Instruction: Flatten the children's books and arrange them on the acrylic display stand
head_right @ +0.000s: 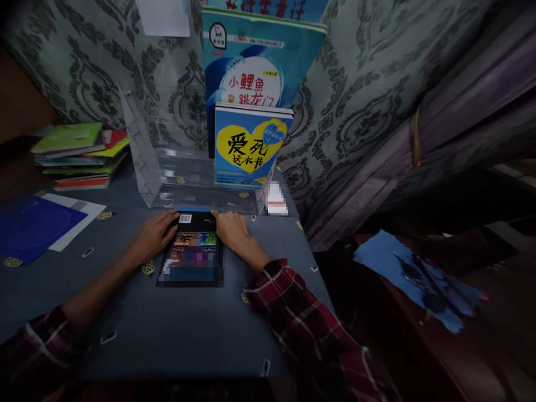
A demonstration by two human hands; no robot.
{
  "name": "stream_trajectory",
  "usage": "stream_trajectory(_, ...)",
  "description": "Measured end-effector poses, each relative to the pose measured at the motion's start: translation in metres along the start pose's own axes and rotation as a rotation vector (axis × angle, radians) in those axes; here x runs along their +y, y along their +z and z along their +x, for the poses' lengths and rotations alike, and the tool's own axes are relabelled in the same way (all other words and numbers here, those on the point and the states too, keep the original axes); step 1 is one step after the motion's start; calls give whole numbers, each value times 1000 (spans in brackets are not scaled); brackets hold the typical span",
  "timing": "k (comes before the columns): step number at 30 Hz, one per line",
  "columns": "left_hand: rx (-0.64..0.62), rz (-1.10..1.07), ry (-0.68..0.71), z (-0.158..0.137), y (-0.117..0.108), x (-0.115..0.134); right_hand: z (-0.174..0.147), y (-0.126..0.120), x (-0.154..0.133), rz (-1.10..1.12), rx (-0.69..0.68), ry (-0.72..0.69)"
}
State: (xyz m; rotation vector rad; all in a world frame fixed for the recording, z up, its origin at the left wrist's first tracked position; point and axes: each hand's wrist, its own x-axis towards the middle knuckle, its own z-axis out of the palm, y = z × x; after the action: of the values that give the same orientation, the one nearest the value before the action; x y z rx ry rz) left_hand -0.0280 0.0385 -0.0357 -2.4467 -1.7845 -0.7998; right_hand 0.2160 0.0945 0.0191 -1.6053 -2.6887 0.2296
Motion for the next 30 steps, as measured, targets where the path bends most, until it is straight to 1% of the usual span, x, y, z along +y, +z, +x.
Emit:
stream_trajectory(4, -12, -2, -8, 0, -1, 0, -7, 6, 13, 44, 37, 52)
stream_trajectory(8, -9, -18, -7, 0, 0, 0, -9, 11, 16, 101, 96, 93)
stream_trajectory(11, -21, 2, 3, 1, -2, 0, -8, 11, 17, 128, 99, 110)
stream_trajectory(15, -74, 63, 46, 9, -8, 3, -7, 8, 20, 161, 88, 98)
stream_trajectory(18, -120, 49, 98, 19, -6, 13, -6, 7, 22, 192, 93, 82)
stream_trajectory(21, -172, -21, 175, 28, 1, 30, -7, 5, 22, 221, 89, 76)
stream_trajectory(23, -185, -52, 237, 31, 7, 42, -8, 3, 21, 235, 81, 76)
stream_trajectory(26, -195, -73, 321, 30, 11, 55, -8, 1, 21, 251, 72, 65)
stream_trajectory(30, -224, -122, 399, 22, 9, 63, -8, 2, 23, 260, 78, 53)
